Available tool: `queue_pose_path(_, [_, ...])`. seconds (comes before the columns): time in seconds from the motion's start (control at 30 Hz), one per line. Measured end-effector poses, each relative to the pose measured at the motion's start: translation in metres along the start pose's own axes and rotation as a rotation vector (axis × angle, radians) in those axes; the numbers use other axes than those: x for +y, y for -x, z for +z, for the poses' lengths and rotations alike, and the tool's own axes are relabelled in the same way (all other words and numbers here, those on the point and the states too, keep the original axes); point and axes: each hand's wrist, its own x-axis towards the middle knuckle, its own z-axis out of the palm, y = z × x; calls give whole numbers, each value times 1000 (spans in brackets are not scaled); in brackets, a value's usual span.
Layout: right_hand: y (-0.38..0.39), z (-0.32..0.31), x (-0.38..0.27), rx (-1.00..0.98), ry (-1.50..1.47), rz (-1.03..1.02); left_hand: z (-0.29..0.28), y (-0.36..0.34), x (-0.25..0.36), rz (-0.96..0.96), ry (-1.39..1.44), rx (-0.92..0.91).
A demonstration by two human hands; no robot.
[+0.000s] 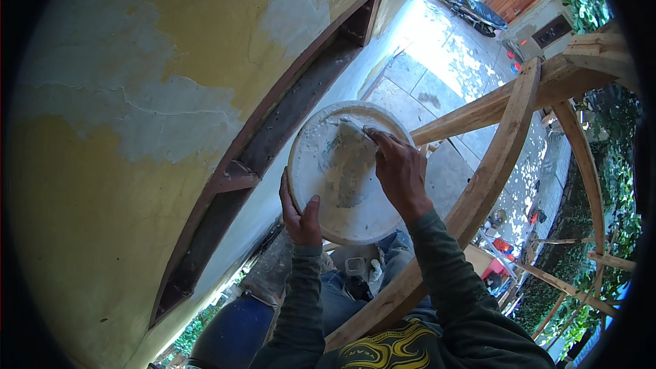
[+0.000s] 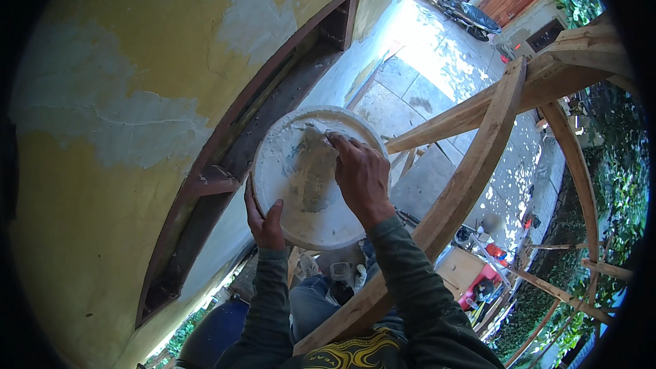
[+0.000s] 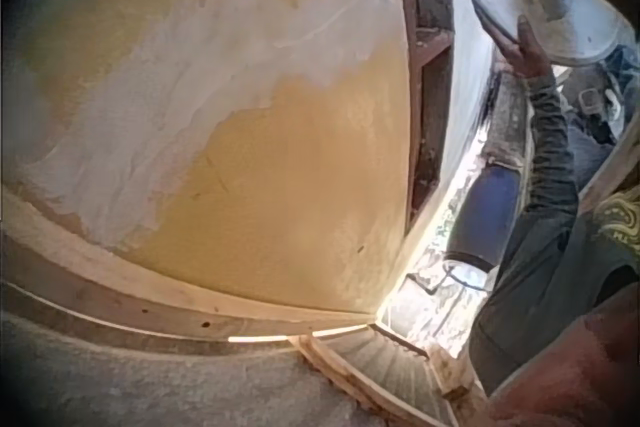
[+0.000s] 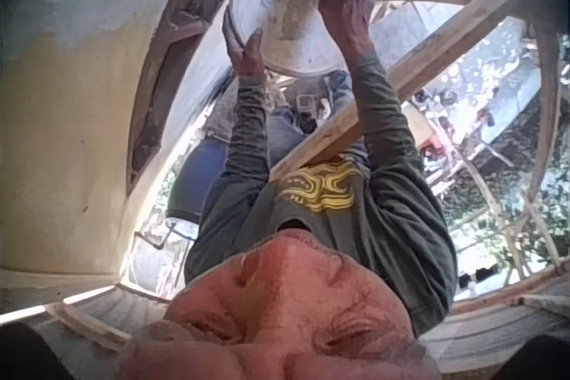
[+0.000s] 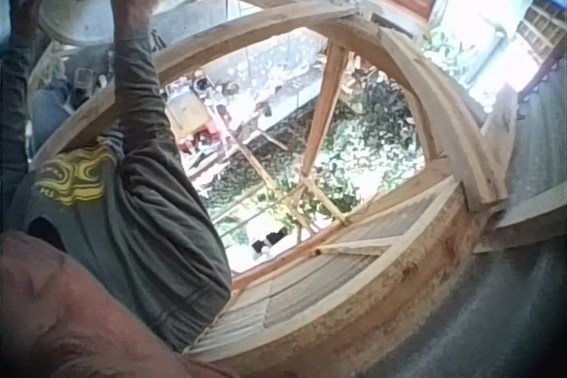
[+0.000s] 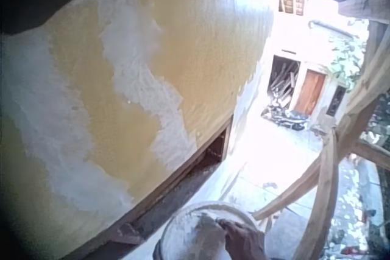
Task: Applying plaster or joint compound to a wall using a putty knife or scraper.
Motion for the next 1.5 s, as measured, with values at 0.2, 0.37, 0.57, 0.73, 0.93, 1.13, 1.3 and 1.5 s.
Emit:
queue_pose_path(0.2, [13,8,-6,-38,-62,-129,-2,6,4,-29,30,35])
queue_pose_path(0.37, [12,-10,-8,-72,-144,-40,-11,3,0,-17,11,21])
queue_pose_path(0.57, [-3,3,-5,-60,-59,-140,1,5,8,-18,32,-1])
queue_pose_path(0.73, [13,-8,-9,-172,-198,-198,-6,3,0,-7,9,-3])
queue_pose_path(0.93, [11,-42,3,-406,-697,193,-16,0,-15,-39,47,-12])
queue_pose_path(1.13, [-6,-39,-3,-293,-1661,539,-15,-2,-19,-80,79,8])
queue_pose_path(1.3, [-49,-38,-47,-263,-1834,494,-24,-1,-23,-76,69,31])
queue_pose_path(1.5, [-123,-35,-87,162,-1496,15,-38,1,-26,-90,106,70])
